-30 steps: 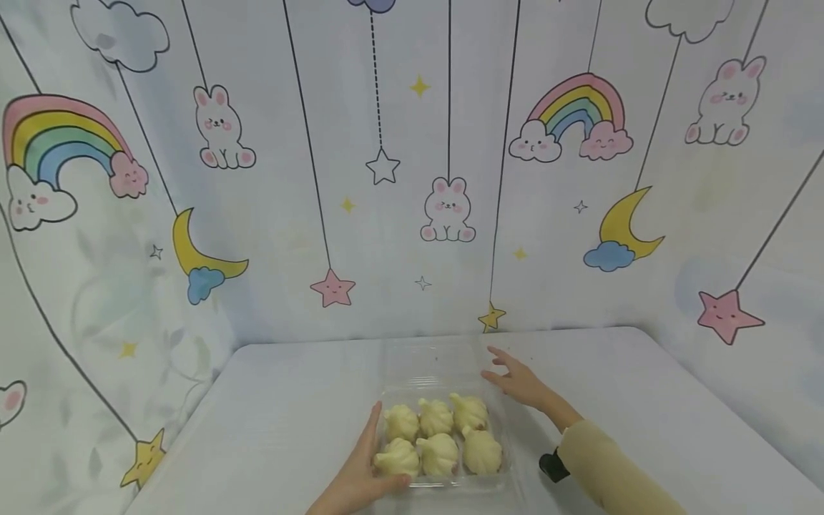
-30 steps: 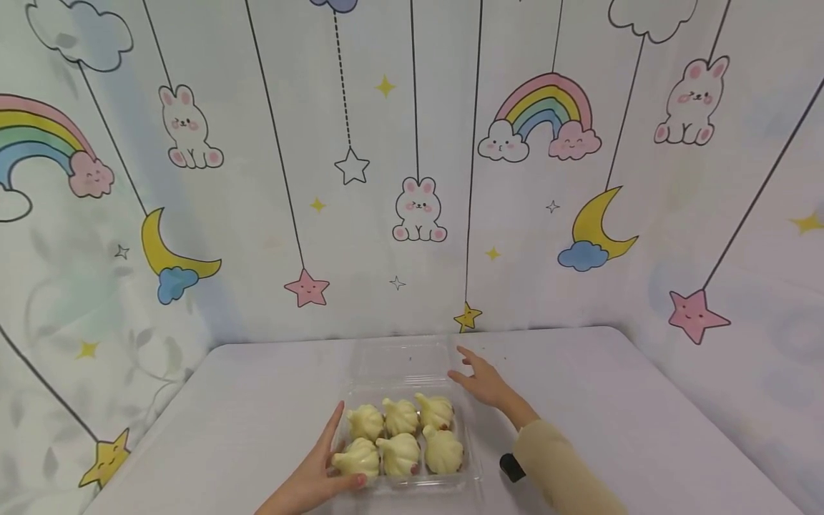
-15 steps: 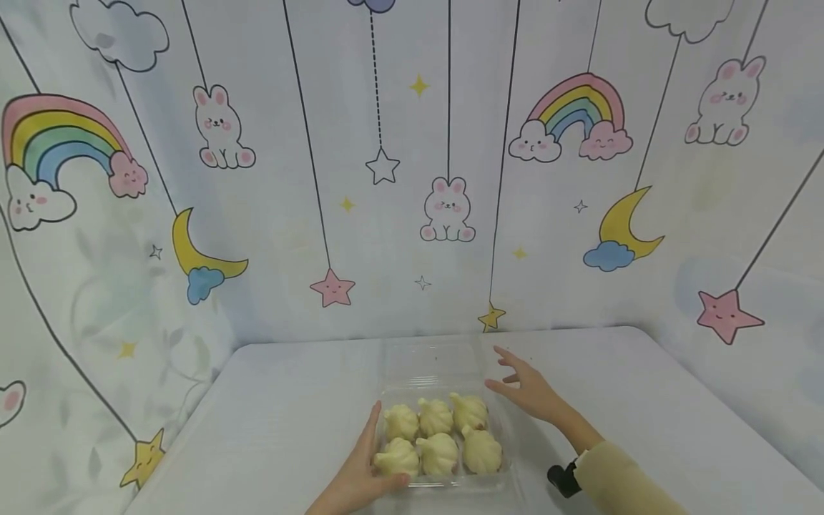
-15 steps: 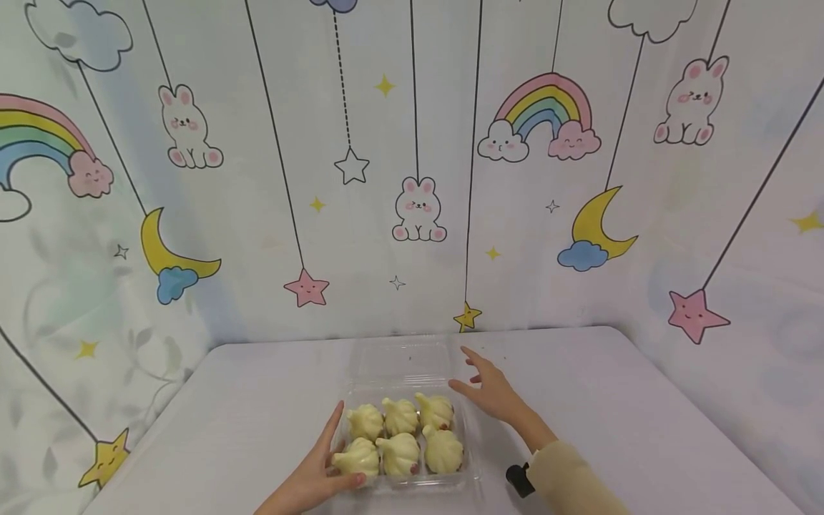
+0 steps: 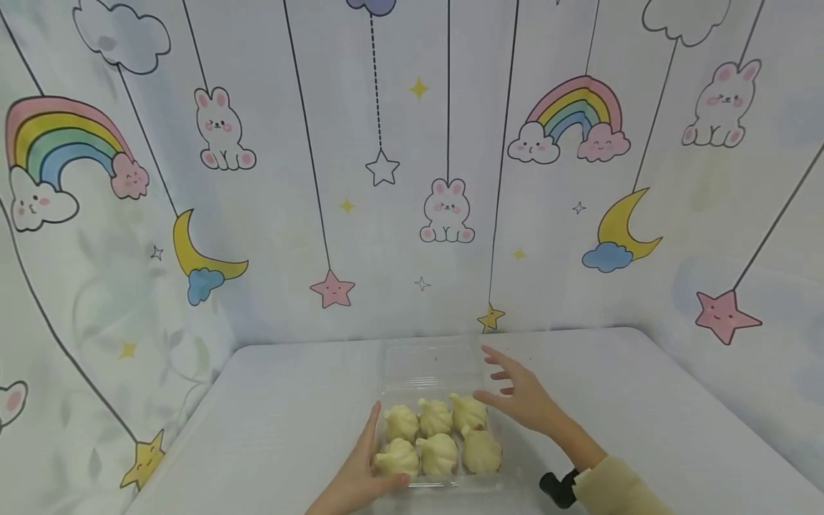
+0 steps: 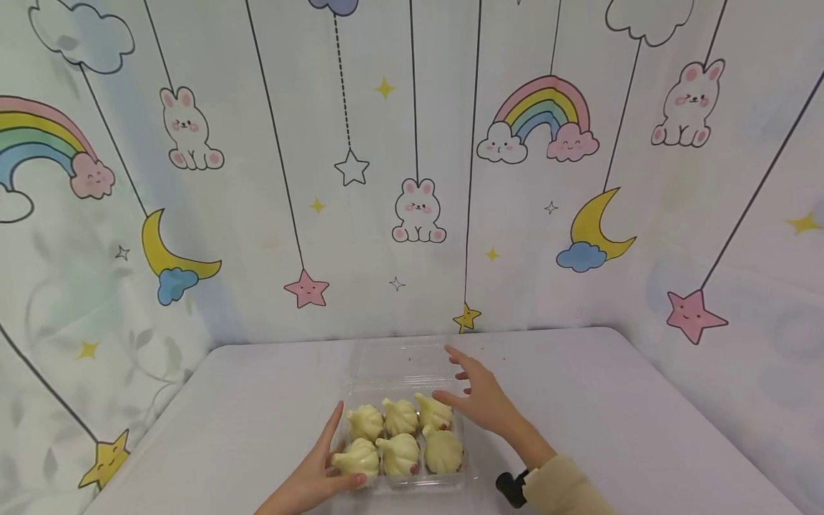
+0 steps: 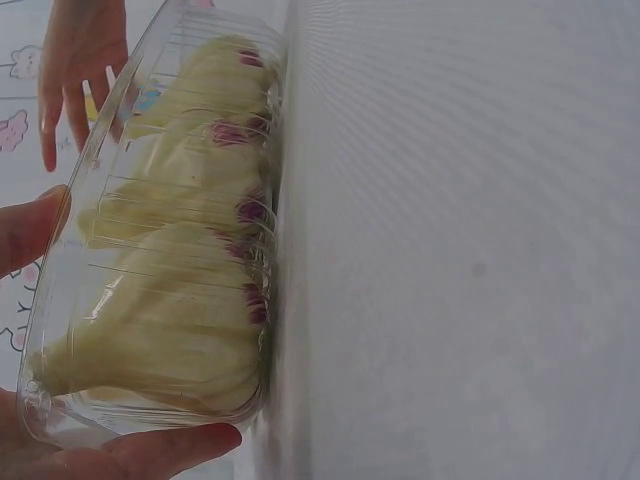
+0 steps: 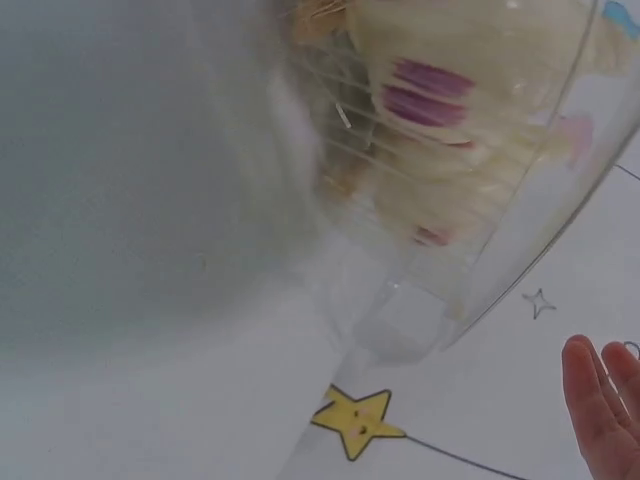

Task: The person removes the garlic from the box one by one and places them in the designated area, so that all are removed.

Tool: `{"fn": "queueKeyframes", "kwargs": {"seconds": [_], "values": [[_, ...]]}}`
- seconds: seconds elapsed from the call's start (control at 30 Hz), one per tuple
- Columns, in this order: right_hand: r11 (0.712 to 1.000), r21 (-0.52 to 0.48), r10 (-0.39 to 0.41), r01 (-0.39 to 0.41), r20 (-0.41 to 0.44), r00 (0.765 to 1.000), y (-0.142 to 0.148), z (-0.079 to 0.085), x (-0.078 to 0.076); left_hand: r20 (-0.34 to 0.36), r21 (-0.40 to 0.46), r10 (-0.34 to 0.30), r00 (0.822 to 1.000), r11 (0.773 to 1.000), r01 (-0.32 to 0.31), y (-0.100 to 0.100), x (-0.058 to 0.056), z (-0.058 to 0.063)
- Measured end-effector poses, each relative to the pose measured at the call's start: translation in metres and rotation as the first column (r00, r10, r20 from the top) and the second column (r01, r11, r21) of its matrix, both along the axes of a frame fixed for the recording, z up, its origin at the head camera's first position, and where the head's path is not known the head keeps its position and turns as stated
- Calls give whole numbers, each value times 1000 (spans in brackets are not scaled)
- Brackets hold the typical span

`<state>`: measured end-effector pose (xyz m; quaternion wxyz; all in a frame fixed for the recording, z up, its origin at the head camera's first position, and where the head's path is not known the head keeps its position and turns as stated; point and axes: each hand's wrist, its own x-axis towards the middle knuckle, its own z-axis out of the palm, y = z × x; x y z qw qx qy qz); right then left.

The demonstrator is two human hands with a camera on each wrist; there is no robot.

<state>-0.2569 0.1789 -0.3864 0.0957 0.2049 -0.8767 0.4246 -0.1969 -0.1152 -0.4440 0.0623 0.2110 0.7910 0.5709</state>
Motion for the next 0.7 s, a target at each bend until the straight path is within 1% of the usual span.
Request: {"fn": "queueKeyframes", "kwargs": {"seconds": [0.27, 0.43, 0.7], "values": [[999, -27, 45, -47, -49, 998, -16, 7, 11, -10, -20, 6, 1000, 1000, -6, 0, 1, 1], [995, -49, 79, -82, -56, 995, -26, 8, 14, -7, -13, 8, 1000, 1000, -8, 0, -1, 0], [987, -51, 149, -154, -95, 984, -46, 5, 18, -6, -20, 15, 1000, 1000, -15, 0, -1, -1]]}}
